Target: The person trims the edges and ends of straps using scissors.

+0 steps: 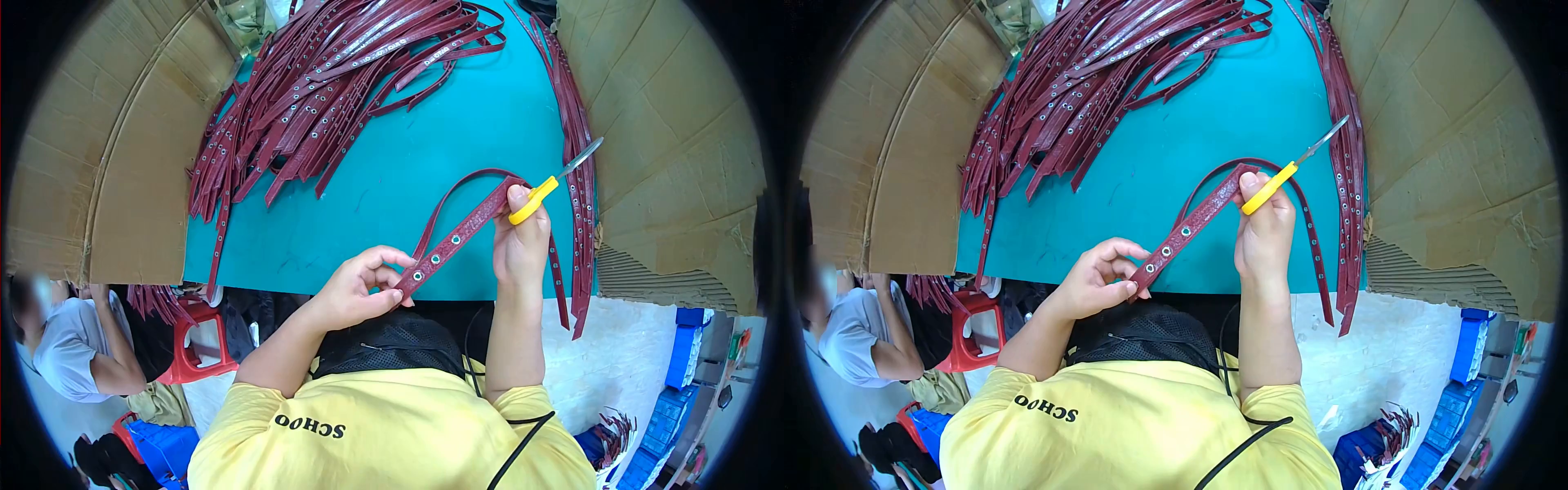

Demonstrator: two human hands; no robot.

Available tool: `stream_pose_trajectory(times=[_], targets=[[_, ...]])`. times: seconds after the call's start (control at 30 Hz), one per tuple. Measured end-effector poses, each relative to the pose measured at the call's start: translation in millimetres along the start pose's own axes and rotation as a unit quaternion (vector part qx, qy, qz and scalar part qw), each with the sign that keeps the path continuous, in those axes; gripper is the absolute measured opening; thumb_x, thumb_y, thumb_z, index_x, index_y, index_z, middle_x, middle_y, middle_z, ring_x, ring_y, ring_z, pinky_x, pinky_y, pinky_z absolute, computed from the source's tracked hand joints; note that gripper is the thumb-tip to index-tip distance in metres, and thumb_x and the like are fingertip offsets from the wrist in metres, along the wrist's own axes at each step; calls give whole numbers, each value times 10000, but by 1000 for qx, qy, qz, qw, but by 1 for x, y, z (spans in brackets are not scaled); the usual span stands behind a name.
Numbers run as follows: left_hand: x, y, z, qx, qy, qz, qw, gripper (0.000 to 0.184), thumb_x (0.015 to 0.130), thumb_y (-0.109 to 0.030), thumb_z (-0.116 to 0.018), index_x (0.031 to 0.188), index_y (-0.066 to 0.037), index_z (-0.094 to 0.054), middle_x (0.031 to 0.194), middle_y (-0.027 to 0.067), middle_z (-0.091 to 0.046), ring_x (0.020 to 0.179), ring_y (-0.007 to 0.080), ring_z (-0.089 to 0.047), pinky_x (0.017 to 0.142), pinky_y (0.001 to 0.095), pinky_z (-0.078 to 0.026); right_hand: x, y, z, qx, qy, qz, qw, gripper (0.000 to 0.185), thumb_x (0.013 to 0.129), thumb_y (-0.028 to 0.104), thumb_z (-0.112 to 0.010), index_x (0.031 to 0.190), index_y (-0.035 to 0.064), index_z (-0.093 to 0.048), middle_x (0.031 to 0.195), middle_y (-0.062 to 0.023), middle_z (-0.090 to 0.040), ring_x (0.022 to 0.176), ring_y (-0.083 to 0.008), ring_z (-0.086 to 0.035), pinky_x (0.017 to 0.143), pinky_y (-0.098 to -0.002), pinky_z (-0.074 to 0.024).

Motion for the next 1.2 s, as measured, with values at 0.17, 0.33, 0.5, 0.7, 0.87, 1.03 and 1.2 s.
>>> stream_pose_trajectory(times=[0.17,0.33,0.5,0.7,0.87,1.03,1.2], targets=[[3,-3,-4,6,-11,-23,1000,362,839,0,-572,1188,-10,-475,879,99,-661,768,103,-611,669,241,-480,1,1,2,4,-4,-1,1000,102,869,137,-657,827,67,-594,794,18,-553,739,-61,-529,695,-211,-449],[1,-1,-1,-4,-2,-11,1000,374,844,11,-533,1211,3,-464,895,108,-660,785,111,-620,670,242,-478,2,0,4,4,-5,0,1000,103,865,140,-662,852,63,-595,805,8,-570,743,-70,-540,696,-209,-450],[0,-4,-2,-13,5,-4,1000,373,853,9,-500,1224,5,-473,902,106,-654,792,106,-603,679,241,-468,0,0,4,10,-6,-4,1000,115,866,148,-662,862,55,-594,806,5,-568,747,-70,-539,695,-209,-445],[3,9,-4,-64,57,45,995,395,963,-279,-437,1177,40,-532,848,127,-667,789,156,-633,671,253,-454,-7,-6,-6,8,27,-9,1000,110,880,145,-643,872,52,-584,828,16,-543,767,-58,-518,703,-217,-428],[4,16,-22,-170,155,106,967,552,978,-444,-358,1155,37,-566,841,71,-609,782,138,-557,663,257,-398,-20,-15,-24,54,84,-37,994,129,900,158,-615,931,42,-568,856,7,-534,809,-74,-505,742,-237,-400],[8,19,-21,-200,90,126,967,358,927,-401,-533,975,-47,-558,805,28,-526,768,120,-487,640,246,-375,-17,-13,-26,102,173,-21,979,243,906,244,-611,996,20,-581,893,-11,-547,841,-94,-507,747,-246,-409],[13,19,-2,-97,-87,74,989,190,926,-271,-575,842,-111,-515,698,-42,-487,596,40,-412,533,199,-327,-17,-11,-22,29,168,-4,985,294,903,226,-617,1083,-6,-614,959,-23,-575,862,-91,-508,756,-238,-414]])
Point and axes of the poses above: each hand's wrist, its own x-axis towards the middle knuckle, its own z-axis out of the back of the hand, y = z × x, the point moved 4 cm from there along x, towards the middle knuckle
